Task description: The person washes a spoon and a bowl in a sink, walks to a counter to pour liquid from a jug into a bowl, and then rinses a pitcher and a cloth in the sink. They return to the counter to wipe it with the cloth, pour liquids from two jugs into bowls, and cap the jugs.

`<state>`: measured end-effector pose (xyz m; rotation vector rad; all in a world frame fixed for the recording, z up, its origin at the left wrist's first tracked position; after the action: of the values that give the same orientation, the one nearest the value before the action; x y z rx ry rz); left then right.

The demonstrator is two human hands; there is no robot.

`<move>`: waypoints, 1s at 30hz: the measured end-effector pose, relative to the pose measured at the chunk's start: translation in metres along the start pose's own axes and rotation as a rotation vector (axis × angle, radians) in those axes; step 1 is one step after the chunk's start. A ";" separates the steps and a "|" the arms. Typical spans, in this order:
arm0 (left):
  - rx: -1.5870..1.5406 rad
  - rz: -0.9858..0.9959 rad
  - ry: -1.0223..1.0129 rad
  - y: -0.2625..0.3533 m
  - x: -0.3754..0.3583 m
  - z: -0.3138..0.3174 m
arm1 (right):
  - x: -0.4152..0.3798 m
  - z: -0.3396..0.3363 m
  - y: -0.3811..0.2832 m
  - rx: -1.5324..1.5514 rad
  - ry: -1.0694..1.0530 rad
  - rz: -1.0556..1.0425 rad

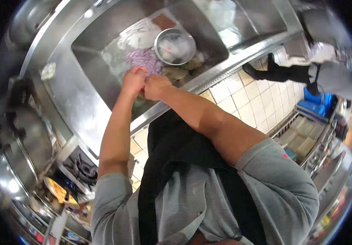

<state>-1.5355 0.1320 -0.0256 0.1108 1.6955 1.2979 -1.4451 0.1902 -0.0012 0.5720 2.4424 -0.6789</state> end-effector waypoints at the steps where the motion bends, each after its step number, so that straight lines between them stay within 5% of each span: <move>1: -0.080 0.010 -0.027 0.016 -0.007 0.009 | -0.004 -0.007 0.003 0.008 0.052 -0.033; 7: -0.599 0.290 -0.308 0.056 -0.066 0.123 | -0.139 -0.058 0.113 0.429 0.642 0.019; 10: -0.601 0.090 -0.450 0.030 -0.111 0.221 | -0.255 -0.047 0.185 0.703 0.803 0.154; 14: -0.350 -0.054 -0.856 -0.040 -0.192 0.346 | -0.413 0.042 0.247 0.854 1.082 0.441; 21: 0.289 -0.203 -1.601 -0.172 -0.373 0.480 | -0.648 0.221 0.231 0.946 1.507 1.136; 26: 0.577 -0.028 -1.885 -0.202 -0.459 0.527 | -0.684 0.250 0.240 1.032 1.700 1.172; 30: 0.539 0.027 -1.858 -0.220 -0.460 0.566 | -0.692 0.247 0.269 0.904 1.746 1.124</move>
<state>-0.7857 0.1672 0.1036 1.2090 0.2900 0.2400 -0.6819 0.0882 0.1362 3.6412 1.8226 -0.7833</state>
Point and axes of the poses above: each hand's wrist, its own x-axis towards the middle knuckle, its own z-axis out of the palm, y = z × x, the point moved 6 cm from there along x, towards the middle knuckle, and after that the axes turned 13 degrees about -x, right-handed, at the moved point
